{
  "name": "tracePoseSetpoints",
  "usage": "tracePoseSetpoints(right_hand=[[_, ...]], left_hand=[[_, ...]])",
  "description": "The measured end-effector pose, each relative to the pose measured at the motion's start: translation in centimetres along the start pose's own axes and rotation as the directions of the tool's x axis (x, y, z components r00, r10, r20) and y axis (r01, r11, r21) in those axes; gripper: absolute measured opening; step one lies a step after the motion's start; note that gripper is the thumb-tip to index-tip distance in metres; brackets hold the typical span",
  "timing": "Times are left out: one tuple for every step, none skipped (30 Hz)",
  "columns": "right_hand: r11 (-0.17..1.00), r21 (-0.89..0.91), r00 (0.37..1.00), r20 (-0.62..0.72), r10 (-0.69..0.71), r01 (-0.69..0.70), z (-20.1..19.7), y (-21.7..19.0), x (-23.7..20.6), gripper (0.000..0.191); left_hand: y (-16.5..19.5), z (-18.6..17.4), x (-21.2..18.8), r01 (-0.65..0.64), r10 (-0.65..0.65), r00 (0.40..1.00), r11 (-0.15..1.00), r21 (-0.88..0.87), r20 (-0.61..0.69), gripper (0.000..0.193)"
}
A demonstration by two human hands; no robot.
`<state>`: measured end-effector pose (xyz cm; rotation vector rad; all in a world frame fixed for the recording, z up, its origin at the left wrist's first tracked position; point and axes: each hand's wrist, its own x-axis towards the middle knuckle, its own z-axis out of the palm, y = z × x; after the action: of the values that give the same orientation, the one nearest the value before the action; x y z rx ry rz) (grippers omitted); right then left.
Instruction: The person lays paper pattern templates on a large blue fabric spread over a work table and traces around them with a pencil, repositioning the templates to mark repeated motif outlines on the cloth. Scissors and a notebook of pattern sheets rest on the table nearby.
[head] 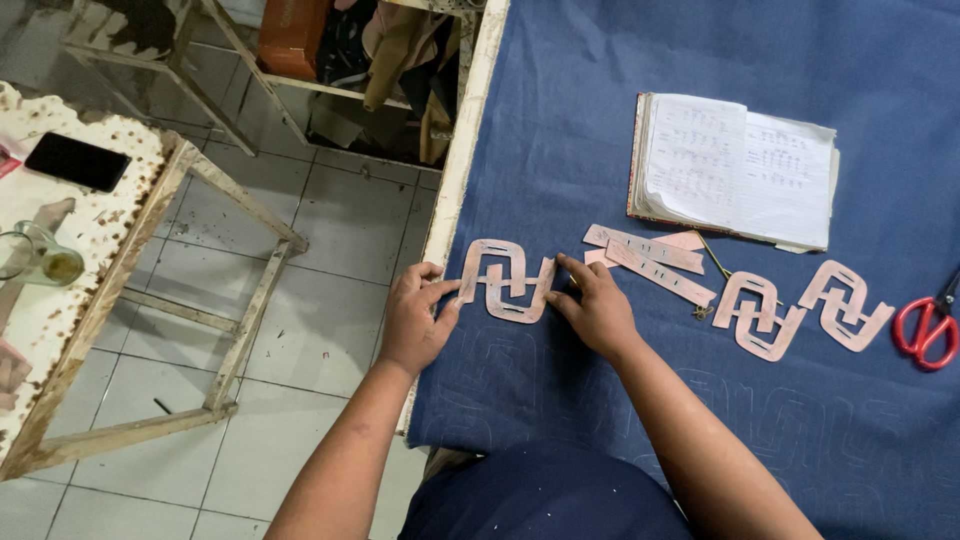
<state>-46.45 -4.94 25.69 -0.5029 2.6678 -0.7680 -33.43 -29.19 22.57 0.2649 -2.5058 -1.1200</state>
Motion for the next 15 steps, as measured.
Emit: tracePoseSetpoints(right_hand=[[1.0, 0.001, 1.0, 0.003, 0.006, -0.006, 0.03, 0.06, -0.07, 0.062], [1.0, 0.0, 1.0, 0.003, 0.007, -0.007, 0.06, 0.1, -0.14, 0.062], [1.0, -0.001, 1.0, 0.003, 0.008, -0.008, 0.09, 0.16, -0.22, 0.062], [1.0, -0.002, 1.0, 0.003, 0.007, -0.007, 0.12, 0.17, -0.21, 0.062], [1.0, -0.002, 1.0, 0.001, 0.005, -0.005, 0.14, 0.2, -0.24, 0.062], [1.0, -0.002, 1.0, 0.0, 0.004, -0.004, 0.14, 0.21, -0.23, 0.062], [1.0, -0.001, 1.0, -0.001, 0.005, -0.005, 0.13, 0.25, -0.27, 0.062], [1.0, -0.004, 1.0, -0.002, 0.002, -0.002, 0.12, 0.28, -0.29, 0.062], [1.0, -0.007, 1.0, -0.003, -0.002, 0.002, 0.11, 0.28, -0.28, 0.062], [1.0, -0.01, 1.0, -0.004, -0.008, 0.008, 0.1, 0.28, -0.27, 0.062], [1.0, -0.01, 1.0, -0.002, -0.006, 0.006, 0.08, 0.3, -0.26, 0.062], [1.0, -0.01, 1.0, 0.0, -0.005, 0.005, 0.06, 0.32, -0.26, 0.062], [1.0, -0.009, 1.0, 0.002, -0.003, 0.003, 0.04, 0.32, -0.24, 0.063], [1.0, -0.009, 1.0, 0.001, -0.005, 0.005, 0.02, 0.35, -0.23, 0.062], [1.0, -0.009, 1.0, 0.0, -0.007, 0.007, 0.0, 0.37, -0.19, 0.062]], left_hand=[[0.12, 0.05, -0.08, -0.001, 0.001, 1.0, 1.0, 0.008, -0.001, 0.024], [0.19, 0.11, -0.15, -0.002, 0.002, 1.0, 1.0, 0.017, -0.002, 0.024], [0.23, 0.19, -0.25, -0.003, 0.003, 1.0, 1.0, 0.025, -0.003, 0.025], [0.21, 0.22, -0.28, -0.005, 0.005, 1.0, 1.0, 0.03, -0.005, 0.024], [0.17, 0.29, -0.34, -0.007, 0.008, 1.0, 0.999, 0.035, -0.008, 0.024], [0.13, 0.36, -0.38, -0.009, 0.01, 1.0, 0.999, 0.04, -0.01, 0.023], [0.09, 0.46, -0.41, -0.005, 0.005, 1.0, 0.999, 0.033, -0.01, 0.023], [0.06, 0.56, -0.43, -0.001, 0.001, 1.0, 1.0, 0.025, -0.01, 0.022], [0.03, 0.62, -0.43, 0.003, -0.003, 1.0, 1.0, 0.019, -0.011, 0.022], [0.03, 0.67, -0.44, -0.003, 0.004, 1.0, 1.0, 0.022, -0.016, 0.022], [0.05, 0.68, -0.43, -0.01, 0.01, 1.0, 1.0, 0.025, -0.021, 0.022], [0.08, 0.66, -0.43, -0.017, 0.017, 1.0, 0.999, 0.028, -0.025, 0.022], [0.14, 0.62, -0.4, -0.017, 0.018, 1.0, 0.999, 0.032, -0.025, 0.022], [0.23, 0.57, -0.37, -0.017, 0.018, 1.0, 0.999, 0.036, -0.024, 0.022], [0.33, 0.52, -0.32, -0.018, 0.018, 1.0, 0.999, 0.04, -0.023, 0.023]])
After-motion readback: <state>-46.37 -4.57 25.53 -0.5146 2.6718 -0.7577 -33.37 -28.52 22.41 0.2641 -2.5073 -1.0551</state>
